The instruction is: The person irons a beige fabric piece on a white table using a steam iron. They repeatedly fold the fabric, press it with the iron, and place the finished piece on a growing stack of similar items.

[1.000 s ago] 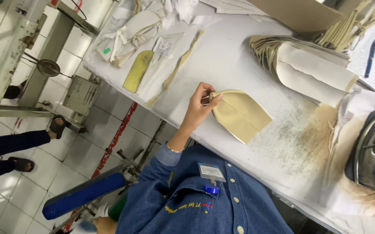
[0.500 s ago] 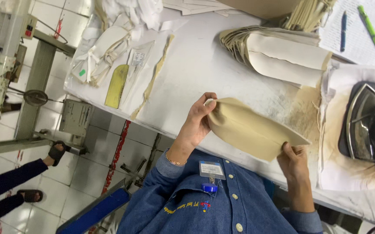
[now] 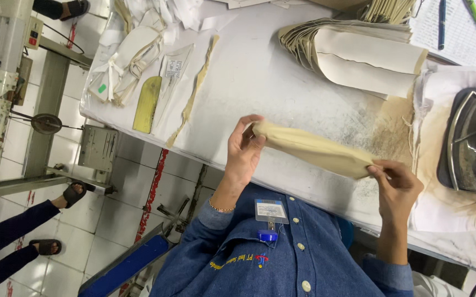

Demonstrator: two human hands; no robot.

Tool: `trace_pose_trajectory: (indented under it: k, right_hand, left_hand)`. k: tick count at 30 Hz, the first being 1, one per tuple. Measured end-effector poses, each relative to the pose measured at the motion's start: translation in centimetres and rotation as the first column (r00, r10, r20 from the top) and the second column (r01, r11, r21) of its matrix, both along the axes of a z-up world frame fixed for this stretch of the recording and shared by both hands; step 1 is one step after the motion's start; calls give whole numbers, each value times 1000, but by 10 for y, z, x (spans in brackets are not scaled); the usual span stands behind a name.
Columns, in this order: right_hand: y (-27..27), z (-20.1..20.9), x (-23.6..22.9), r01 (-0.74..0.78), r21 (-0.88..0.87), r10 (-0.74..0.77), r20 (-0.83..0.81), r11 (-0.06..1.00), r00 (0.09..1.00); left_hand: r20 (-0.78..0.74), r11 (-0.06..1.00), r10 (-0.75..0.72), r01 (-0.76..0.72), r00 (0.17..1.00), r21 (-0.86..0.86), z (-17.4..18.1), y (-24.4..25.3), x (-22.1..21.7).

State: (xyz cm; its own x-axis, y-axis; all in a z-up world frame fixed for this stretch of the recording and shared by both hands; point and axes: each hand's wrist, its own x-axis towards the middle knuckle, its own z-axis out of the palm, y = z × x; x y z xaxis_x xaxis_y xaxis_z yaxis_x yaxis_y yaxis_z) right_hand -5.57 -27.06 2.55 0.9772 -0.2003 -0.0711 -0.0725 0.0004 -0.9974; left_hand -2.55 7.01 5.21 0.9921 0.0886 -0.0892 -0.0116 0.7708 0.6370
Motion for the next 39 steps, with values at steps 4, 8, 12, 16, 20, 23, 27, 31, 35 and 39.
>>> trace_pose_trajectory:
  k: [4, 8, 12, 16, 20, 23, 27, 31, 35, 39]
  right_hand:
    - [-1, 3, 9, -113, -422, 142, 38, 900, 989]
    - [27, 3, 29, -275, -358, 210, -210, 892, 955]
    - [47, -33, 44, -338, -723, 272, -213, 603, 939]
    - [90, -3, 24, -267, -869, 627, 62, 417, 777]
    - [85, -19, 3, -352, -915, 736, -99, 197, 670]
    - [76, -27, -7, -408, -902, 658, -223, 141, 720]
    - [67, -26, -12, -423, -899, 598, -280, 110, 751]
    - [58, -28, -21, -365, -926, 544, -258, 95, 798]
    - [59, -28, -23, -324, -939, 468, -236, 116, 852]
    - [52, -34, -25, -250, -961, 465, -168, 119, 869]
  left_hand:
    - [-92, 824, 35, 23, 995, 566, -8, 9, -4]
    - [266, -35, 283, -267, 922, 963, -69, 35, 14]
    - [298, -558, 141, -173, 944, 812, -103, 39, 29]
    - [426, -517, -240, -487, 872, 704, -98, 33, 22]
    - [340, -522, -310, -458, 888, 719, -96, 33, -8]
    - [274, -469, -351, -421, 896, 777, -98, 36, -8]
    - [254, -505, -385, -433, 887, 747, -99, 40, -7]
    - [239, -519, -380, -420, 893, 745, -97, 37, -6]
    - [295, -510, -371, -459, 880, 728, -97, 9, -6]
    - [299, -361, -416, -458, 859, 812, -111, -40, -17]
